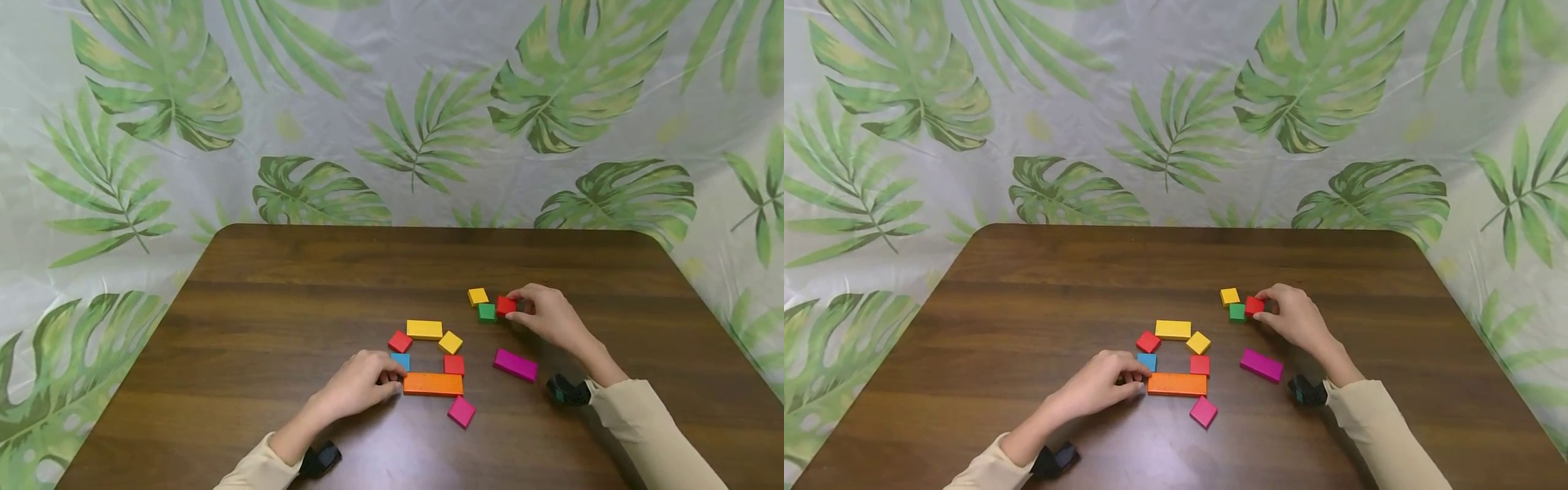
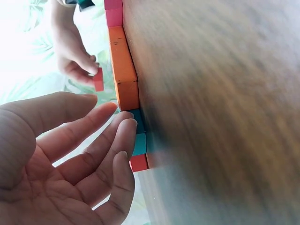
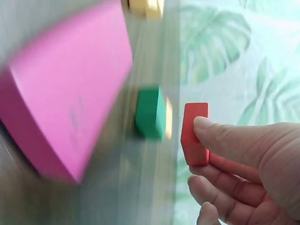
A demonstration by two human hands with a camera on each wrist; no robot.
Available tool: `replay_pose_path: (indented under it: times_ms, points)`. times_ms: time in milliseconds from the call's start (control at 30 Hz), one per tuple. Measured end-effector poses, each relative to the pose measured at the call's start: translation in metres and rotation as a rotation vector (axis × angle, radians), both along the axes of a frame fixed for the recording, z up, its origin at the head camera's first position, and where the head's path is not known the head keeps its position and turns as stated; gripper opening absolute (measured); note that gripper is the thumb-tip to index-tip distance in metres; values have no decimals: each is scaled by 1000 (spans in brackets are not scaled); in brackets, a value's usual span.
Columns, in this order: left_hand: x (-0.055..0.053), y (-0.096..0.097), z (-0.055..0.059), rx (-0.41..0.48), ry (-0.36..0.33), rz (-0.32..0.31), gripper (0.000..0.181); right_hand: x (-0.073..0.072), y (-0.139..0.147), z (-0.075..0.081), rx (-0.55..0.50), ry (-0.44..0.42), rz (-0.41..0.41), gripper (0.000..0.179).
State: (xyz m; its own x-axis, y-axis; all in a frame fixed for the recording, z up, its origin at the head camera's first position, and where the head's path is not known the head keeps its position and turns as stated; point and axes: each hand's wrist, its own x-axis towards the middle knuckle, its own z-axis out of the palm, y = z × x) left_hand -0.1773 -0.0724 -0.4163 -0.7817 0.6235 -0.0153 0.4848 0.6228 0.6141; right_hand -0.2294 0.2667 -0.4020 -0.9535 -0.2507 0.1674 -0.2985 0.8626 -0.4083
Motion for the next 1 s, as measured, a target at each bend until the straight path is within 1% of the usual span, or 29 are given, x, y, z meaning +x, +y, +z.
replay_pose_path:
  times_ms: [100, 233, 433, 533, 633, 767, 1000]
  points:
    - [1, 0, 0, -26, 47, 2, 16, 14, -11, 1, -13, 38, 46, 25]
    - [1, -1, 0, -54, 95, -1, 17, 32, -29, 4, -24, 50, 83, 27]
    - [1, -2, 0, -53, 107, -5, 17, 61, -63, 5, -10, 9, 133, 30]
    - [1, -2, 1, -51, 113, -8, 17, 76, -81, 4, 26, 12, 180, 30]
    - [0, -2, 2, -49, 118, -11, 17, 88, -95, 2, 69, 42, 250, 30]
    - [-1, -2, 3, -55, 111, -4, 17, 96, -111, -3, 86, 67, 321, 29]
    - [1, -2, 4, -82, 79, 12, 18, 100, -129, -15, 90, 71, 411, 27]
